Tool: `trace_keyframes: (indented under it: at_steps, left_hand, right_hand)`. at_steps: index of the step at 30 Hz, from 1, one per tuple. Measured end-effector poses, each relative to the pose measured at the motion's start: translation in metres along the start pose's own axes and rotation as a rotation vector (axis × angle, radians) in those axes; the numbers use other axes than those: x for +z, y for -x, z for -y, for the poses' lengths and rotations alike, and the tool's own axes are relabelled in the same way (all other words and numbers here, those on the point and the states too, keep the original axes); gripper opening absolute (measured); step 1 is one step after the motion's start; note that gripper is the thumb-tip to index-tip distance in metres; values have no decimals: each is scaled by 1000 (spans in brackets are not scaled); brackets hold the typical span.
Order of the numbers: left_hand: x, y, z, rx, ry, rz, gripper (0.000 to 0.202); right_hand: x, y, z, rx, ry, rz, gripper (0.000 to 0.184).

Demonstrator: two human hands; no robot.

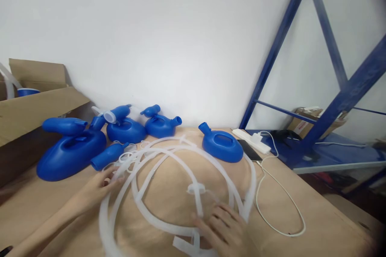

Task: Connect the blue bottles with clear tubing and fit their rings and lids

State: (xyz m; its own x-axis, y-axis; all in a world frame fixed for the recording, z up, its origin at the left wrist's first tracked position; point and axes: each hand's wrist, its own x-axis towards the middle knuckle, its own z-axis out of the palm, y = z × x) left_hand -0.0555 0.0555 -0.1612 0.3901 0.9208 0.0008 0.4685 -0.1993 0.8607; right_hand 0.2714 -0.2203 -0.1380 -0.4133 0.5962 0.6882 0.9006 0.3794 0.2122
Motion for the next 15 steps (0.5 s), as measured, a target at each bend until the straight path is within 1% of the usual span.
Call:
trace_keyframes:
  at_steps: [3,5,6,7,9,10,11,12,14,15]
  left_hand:
    - [15,-4,-12,77,-134,-10,59]
    - [25,-7,-16,106,-270,-36,61]
    - [29,-10,-15,125,-344,-57,62]
    - [32,-12,-12,136,-412,-74,64]
    - [37,-16,-1,127,-503,-72,70]
    - [39,-19,5,110,-517,-57,73]
    - [39,-21,12,92,-515,-38,75]
    - [40,-24,18,80,-501,-18,77]
    - [40,-30,26,72,-451,4,81]
    - [40,-32,28,75,-420,17,80]
  right_hand:
    - [-13,48,-28,11,21,94,45]
    - [-12,90,-44,28,65,107,45]
    - [-10,112,-49,62,93,81,43]
    - [-6,132,-53,167,106,73,43]
    - [1,166,-56,555,68,92,41]
    - [3,176,-57,713,47,100,42]
    - [6,182,-58,828,35,104,44]
    - [7,183,-61,907,34,102,46]
    - [9,173,-72,1052,11,98,51]
    - [10,165,-80,1149,-25,91,54]
